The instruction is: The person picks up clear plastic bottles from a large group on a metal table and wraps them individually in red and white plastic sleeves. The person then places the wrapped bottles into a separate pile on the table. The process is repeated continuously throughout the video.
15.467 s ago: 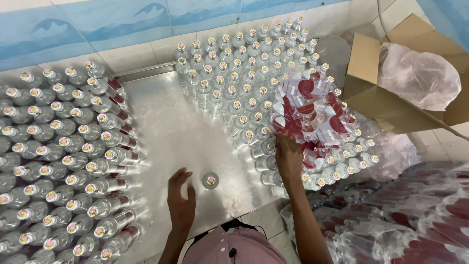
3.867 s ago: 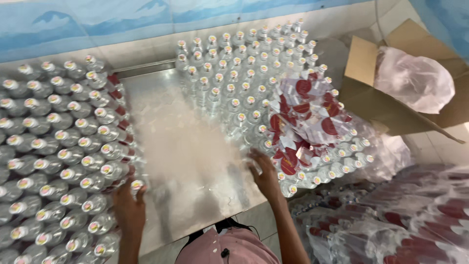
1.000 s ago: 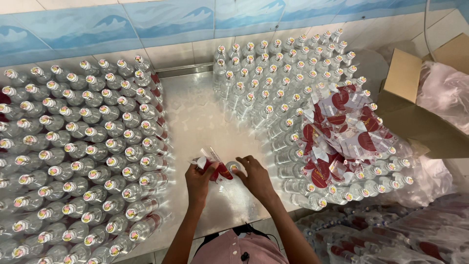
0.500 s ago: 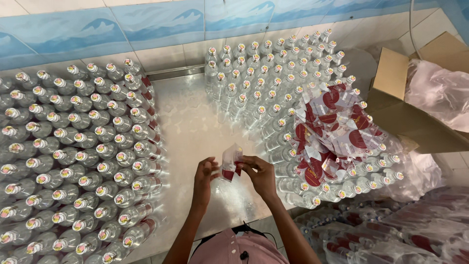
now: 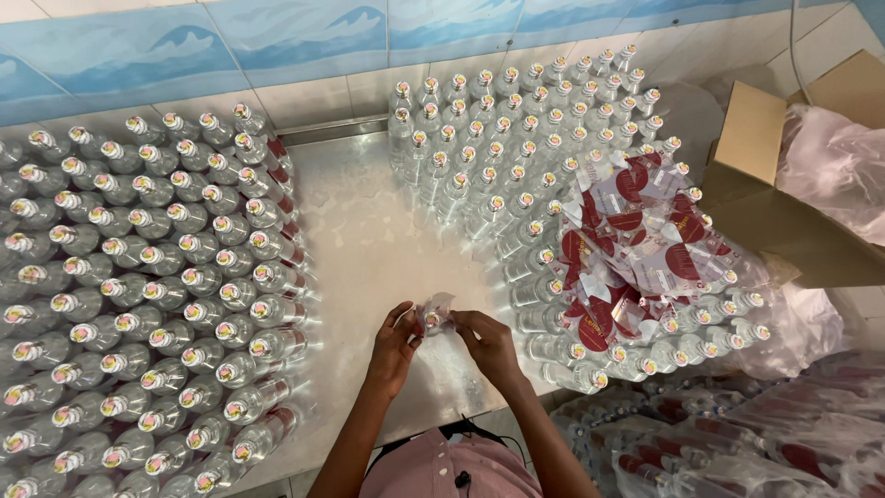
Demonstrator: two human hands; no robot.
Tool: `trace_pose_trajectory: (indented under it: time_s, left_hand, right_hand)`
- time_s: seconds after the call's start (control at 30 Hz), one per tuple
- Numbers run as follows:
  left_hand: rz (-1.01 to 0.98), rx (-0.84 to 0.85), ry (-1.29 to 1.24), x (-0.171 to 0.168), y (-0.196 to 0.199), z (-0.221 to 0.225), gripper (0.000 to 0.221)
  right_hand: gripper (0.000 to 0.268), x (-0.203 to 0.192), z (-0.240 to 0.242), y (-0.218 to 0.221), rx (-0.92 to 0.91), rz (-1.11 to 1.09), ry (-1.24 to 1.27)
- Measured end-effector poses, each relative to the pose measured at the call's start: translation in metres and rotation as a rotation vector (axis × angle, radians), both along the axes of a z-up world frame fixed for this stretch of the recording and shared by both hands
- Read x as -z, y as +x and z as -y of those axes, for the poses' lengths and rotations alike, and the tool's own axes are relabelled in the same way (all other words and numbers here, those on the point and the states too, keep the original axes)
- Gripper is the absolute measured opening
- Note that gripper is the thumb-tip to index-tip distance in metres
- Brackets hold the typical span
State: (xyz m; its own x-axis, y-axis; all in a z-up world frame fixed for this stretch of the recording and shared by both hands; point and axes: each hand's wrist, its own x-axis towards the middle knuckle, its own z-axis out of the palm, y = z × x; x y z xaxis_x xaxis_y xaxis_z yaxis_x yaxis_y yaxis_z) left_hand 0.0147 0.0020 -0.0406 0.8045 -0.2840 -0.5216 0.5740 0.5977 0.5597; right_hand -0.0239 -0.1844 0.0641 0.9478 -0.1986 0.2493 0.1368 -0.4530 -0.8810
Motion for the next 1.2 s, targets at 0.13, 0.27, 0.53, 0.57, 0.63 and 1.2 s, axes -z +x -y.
trace_pose_trajectory:
  time_s: [0.13, 0.27, 0.53, 0.57, 0.63, 1.2]
  left_hand:
    - [0.038, -0.011, 0.016, 0.016, -0.005, 0.007, 0.037]
    - [0.056, -0.04, 0.21, -0.016, 0.0, 0.003, 0.035]
    - [0.68, 0.273, 0.736, -0.066, -0.011, -0.008, 0.088]
    - [0.731, 0.337, 0.745, -0.064, -0.01, -0.002, 0.097]
    - [0.781, 0.4, 0.753, -0.048, -0.008, 0.005, 0.107]
    - [0.536, 0.561, 0.92, 0.006, 0.011, 0.003, 0.104]
  right_hand:
    - [0.022, 0.029, 0.008, -0.007, -0.045, 0.031, -0.024]
    - [0.013, 0.063, 0.016, -0.01, -0.033, 0.058, -0.085]
    - [0.008, 0.063, 0.011, -0.012, -0.044, 0.078, -0.22]
    - [0.009, 0.071, 0.011, -0.012, -0.02, 0.049, -0.205]
    - [0.014, 0.086, 0.012, -0.013, 0.0, 0.021, -0.191]
    - [0.107, 0.02, -0.019, 0.012, -0.23, -0.438, 0.148]
